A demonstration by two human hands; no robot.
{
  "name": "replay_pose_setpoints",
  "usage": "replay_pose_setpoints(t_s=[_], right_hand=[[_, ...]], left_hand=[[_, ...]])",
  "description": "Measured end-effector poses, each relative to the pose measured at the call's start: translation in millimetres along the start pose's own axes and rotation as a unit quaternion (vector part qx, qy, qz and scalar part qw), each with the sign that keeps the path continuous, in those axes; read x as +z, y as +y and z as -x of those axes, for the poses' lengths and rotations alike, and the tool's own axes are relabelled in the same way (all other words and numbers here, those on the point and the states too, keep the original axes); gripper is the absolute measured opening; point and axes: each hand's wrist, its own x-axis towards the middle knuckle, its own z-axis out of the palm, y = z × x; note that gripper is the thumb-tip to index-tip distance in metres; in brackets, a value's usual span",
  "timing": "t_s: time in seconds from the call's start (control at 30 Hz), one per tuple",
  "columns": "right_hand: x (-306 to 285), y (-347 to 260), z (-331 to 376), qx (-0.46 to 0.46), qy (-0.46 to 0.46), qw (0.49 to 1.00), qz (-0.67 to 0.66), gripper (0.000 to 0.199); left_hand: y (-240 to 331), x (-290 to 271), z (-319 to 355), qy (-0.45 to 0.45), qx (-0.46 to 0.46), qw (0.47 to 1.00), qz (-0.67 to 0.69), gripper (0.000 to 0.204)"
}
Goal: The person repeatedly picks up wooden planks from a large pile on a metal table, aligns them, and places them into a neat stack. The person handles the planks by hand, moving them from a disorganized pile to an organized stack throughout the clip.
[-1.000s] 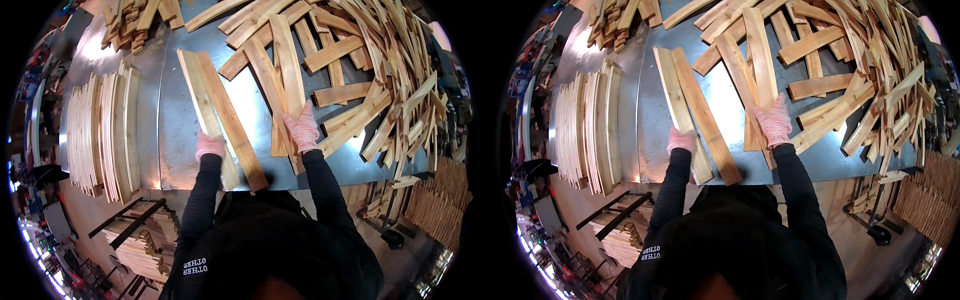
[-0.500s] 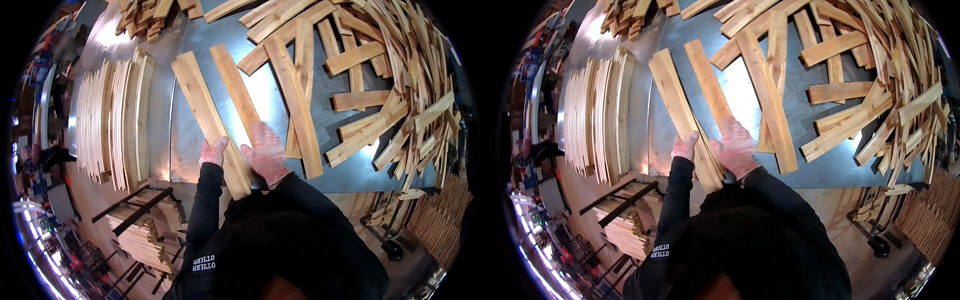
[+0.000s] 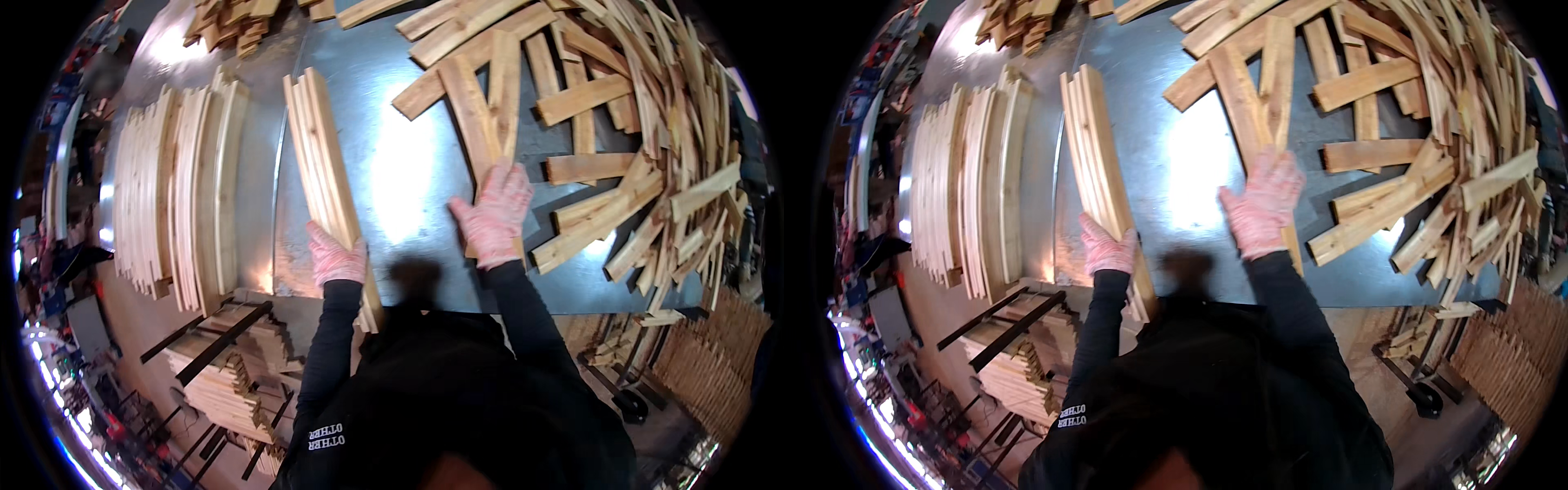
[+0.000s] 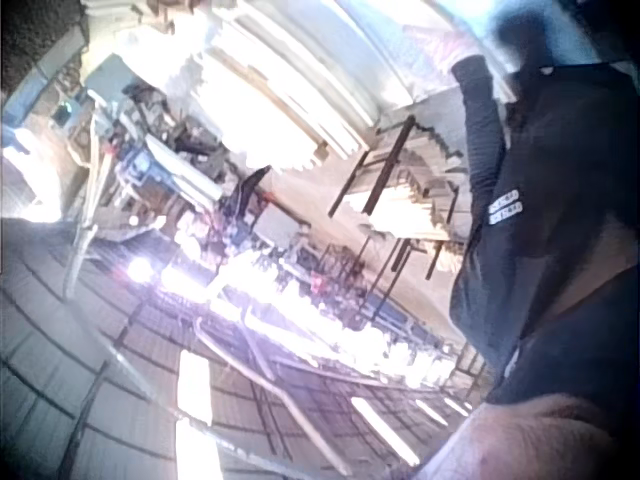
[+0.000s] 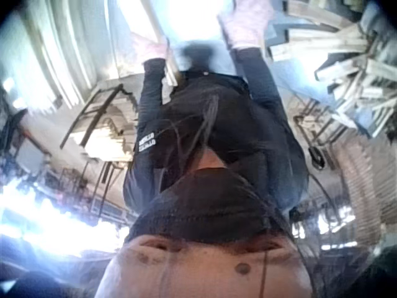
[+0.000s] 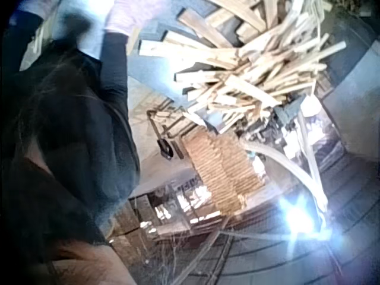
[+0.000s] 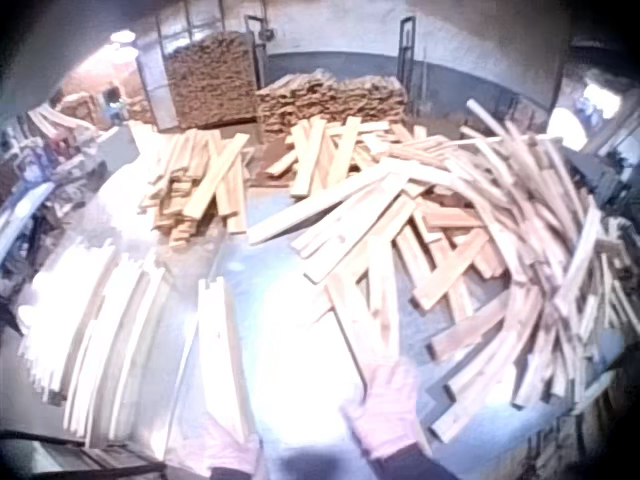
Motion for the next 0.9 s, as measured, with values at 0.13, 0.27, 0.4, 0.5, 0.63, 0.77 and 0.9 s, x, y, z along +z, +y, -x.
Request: replay_pose_setpoints(t_s=[0.13, 0.27, 0.4, 0.5, 0.63, 0.77, 0.9], right_hand=[[-1, 49, -7, 0.131, -0.177, 0.974, -0.059, 0.082], [-32, -9, -23, 0.112, -0.311, 0.904, -0.269, 0.062], [35, -104, -8, -0.09, -0.371, 0.856, -0.348, 0.049], [21, -101, -25, -0.11, -0.243, 0.926, -0.266, 0.054], [34, 2, -74, 0.216, -0.05, 0.957, -0.185, 0.099], [21, -8, -65, 0.242, -0.116, 0.877, -0.397, 0.104], [8, -52, -47, 0.2, -0.15, 0.918, -0.308, 0.106]], left_hand=[[-1, 7, -3, 0.029, 0.028, 0.999, 0.016, 0.111], [-5, -2, 2, 0.018, 0.02, 0.999, 0.039, 0.105], [-20, -4, -7, 0.026, 0.137, 0.978, 0.155, 0.102], [-14, 4, 10, 0.037, 0.152, 0.988, 0.01, 0.115], [-3, 12, 10, 0.05, 0.1, 0.994, -0.006, 0.117], [-8, 6, 3, 0.035, 0.101, 0.994, 0.026, 0.113], [-31, 10, -6, 0.06, 0.124, 0.99, 0.004, 0.113]])
